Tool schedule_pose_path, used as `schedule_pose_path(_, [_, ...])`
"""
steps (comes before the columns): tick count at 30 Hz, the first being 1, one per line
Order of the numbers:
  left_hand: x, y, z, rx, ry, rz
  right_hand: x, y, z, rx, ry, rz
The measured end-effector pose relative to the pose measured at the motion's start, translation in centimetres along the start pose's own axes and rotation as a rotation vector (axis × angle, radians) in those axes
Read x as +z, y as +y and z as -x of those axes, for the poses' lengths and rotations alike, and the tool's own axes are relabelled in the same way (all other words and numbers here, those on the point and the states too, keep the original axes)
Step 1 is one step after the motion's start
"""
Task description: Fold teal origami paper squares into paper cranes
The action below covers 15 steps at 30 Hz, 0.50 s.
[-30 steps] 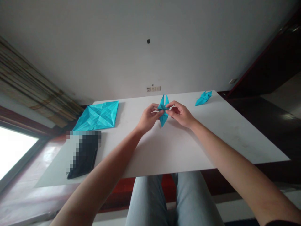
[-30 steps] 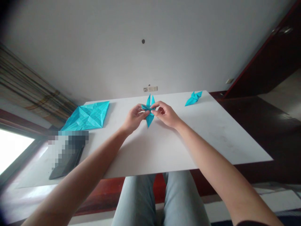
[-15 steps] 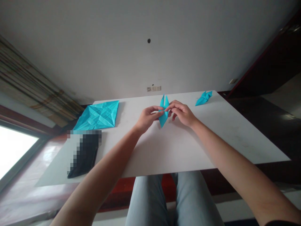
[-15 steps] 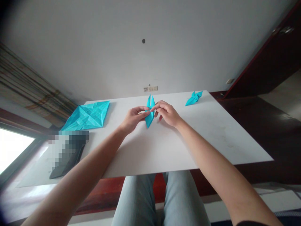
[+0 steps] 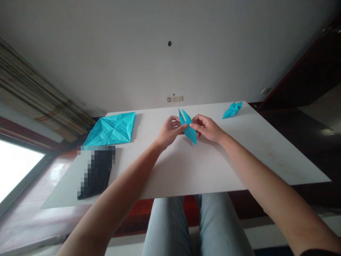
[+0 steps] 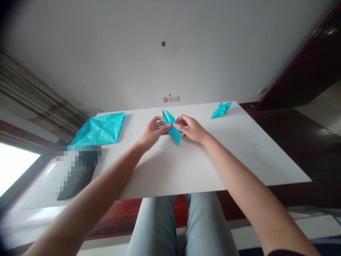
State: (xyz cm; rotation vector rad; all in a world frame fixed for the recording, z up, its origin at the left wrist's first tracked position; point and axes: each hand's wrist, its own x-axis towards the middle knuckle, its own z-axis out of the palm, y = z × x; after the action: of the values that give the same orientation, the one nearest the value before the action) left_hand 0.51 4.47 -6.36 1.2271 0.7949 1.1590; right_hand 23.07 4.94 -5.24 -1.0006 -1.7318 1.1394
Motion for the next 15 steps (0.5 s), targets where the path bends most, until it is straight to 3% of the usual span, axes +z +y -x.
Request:
schedule_pose_path(7, [-0.3, 0.2, -0.3, 0.019, 0.044, -0.006, 0.4, 0.2, 0.0, 0.028, -0.053, -0.016])
schedule_pose_path(15, [-2.2, 0.9, -1.3, 0.118, 0.007, 0.015, 0.1, -0.2, -0.2, 0.0, -0.128, -0.039])
